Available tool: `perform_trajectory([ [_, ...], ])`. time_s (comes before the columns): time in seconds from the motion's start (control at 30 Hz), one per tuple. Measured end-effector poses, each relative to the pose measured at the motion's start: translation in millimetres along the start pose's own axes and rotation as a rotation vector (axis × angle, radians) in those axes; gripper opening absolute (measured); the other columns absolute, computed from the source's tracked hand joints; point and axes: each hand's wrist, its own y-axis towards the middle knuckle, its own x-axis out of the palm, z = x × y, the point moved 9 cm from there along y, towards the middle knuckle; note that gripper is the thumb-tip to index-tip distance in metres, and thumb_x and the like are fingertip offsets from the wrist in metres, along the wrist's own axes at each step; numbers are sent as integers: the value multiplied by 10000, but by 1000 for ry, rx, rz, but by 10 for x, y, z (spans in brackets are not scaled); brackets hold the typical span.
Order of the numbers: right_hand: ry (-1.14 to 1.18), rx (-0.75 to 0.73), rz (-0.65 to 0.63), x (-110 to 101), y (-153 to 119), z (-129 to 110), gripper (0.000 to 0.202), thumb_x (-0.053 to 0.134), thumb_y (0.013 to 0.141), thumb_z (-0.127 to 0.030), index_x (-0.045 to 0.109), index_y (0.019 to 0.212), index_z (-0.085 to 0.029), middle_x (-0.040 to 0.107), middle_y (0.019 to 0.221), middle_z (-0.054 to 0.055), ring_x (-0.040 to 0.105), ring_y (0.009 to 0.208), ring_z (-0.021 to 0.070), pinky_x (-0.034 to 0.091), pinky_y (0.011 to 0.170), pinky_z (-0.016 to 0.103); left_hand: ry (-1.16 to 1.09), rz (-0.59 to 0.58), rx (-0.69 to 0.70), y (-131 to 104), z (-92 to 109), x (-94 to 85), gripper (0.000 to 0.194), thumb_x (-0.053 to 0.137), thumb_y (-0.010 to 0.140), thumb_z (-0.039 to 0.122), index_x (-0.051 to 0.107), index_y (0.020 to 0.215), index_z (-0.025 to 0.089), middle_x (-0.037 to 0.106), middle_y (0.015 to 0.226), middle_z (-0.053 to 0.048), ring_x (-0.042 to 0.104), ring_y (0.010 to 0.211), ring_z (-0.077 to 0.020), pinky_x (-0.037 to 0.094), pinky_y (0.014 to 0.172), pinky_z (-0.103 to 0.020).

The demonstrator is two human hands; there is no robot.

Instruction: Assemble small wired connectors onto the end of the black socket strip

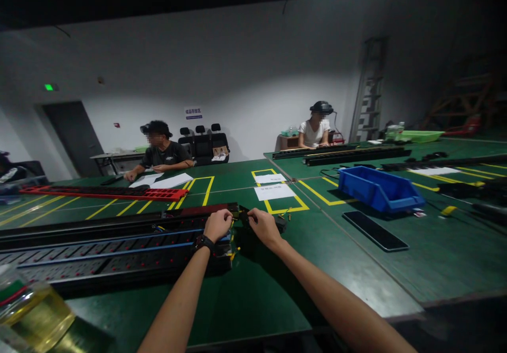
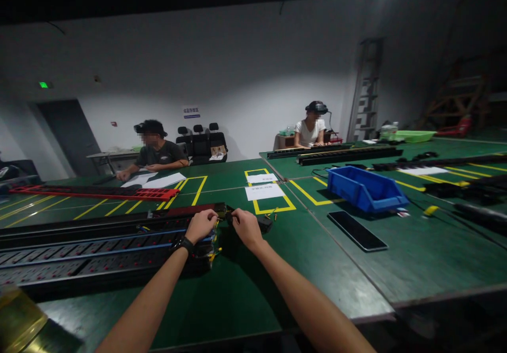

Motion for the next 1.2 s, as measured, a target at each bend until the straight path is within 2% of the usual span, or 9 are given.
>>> perform_trajectory([
  [0.13, 204, 155, 271, -436, 59, 431, 242, 549, 909, -274, 738, 1028, -182, 781, 918, 72, 726, 859, 231, 516, 815, 307, 3, -1, 5, -10, 3, -17, 200, 571, 941, 297, 760, 997, 261, 808, 1036, -37, 739, 989, -212, 500, 805, -263],
  [0.23, 242, 335, 444, -785, 13, 904, 306, 526, 893, -285, 735, 1074, -153, 784, 954, 108, 723, 884, 240, 504, 849, 312, 19, -9, 10, -21, 24, -20, 190, 556, 940, 278, 738, 986, 251, 798, 1008, -41, 734, 953, -203, 496, 800, -264],
  [0.3, 228, 488, 503, -948, -62, 1239, 336, 528, 877, -265, 739, 1096, -123, 782, 975, 150, 714, 896, 258, 489, 862, 326, 39, -20, 12, -31, 48, -18, 181, 555, 935, 272, 726, 988, 249, 788, 1025, -48, 729, 956, -209, 499, 808, -272],
  [0.43, 242, 724, 549, -1081, -231, 1754, 399, 512, 879, -267, 740, 1144, -77, 763, 1068, 208, 697, 970, 297, 469, 894, 345, 80, -34, 7, -51, 90, -15, 177, 559, 928, 264, 711, 1017, 238, 762, 1066, -68, 721, 957, -222, 509, 826, -290],
  [0.53, 263, 836, 558, -1059, -324, 1972, 432, 496, 878, -257, 727, 1184, -59, 748, 1098, 217, 683, 991, 307, 462, 893, 349, 87, -29, 5, -60, 94, -21, 184, 544, 944, 259, 711, 1016, 229, 747, 1081, -76, 717, 964, -213, 511, 843, -285],
  [0.7, 281, 848, 504, -982, -322, 2060, 439, 500, 878, -234, 717, 1193, -19, 723, 1116, 251, 657, 978, 324, 454, 873, 372, 73, -17, 27, -52, 81, -26, 173, 552, 947, 265, 716, 991, 228, 743, 1080, -67, 705, 1001, -207, 506, 865, -274],
  [0.87, 239, 825, 427, -962, -275, 2038, 416, 523, 878, -225, 745, 1186, -56, 749, 1078, 214, 660, 950, 304, 461, 844, 353, 93, -28, 61, -29, 84, -9, 202, 513, 971, 249, 712, 997, 221, 734, 1054, -70, 696, 970, -205, 497, 862, -276],
  [1.1, 58, 643, 133, -777, -90, 1889, 440, 712, 829, -404, 770, 1088, -53, 755, 1002, 208, 682, 928, 300, 461, 764, 341, 168, -10, 37, -74, 150, -28, 232, 452, 1014, 217, 680, 1037, 184, 687, 1080, -110, 692, 973, -218, 493, 877, -299],
  [1.2, 3, 614, 4, -678, -54, 1919, 442, 781, 792, -413, 765, 1097, -92, 758, 1021, 177, 689, 944, 288, 468, 752, 319, 186, 14, 14, -101, 181, -74, 199, 476, 1009, 219, 667, 1042, 173, 664, 1097, -117, 690, 959, -220, 497, 869, -309],
])
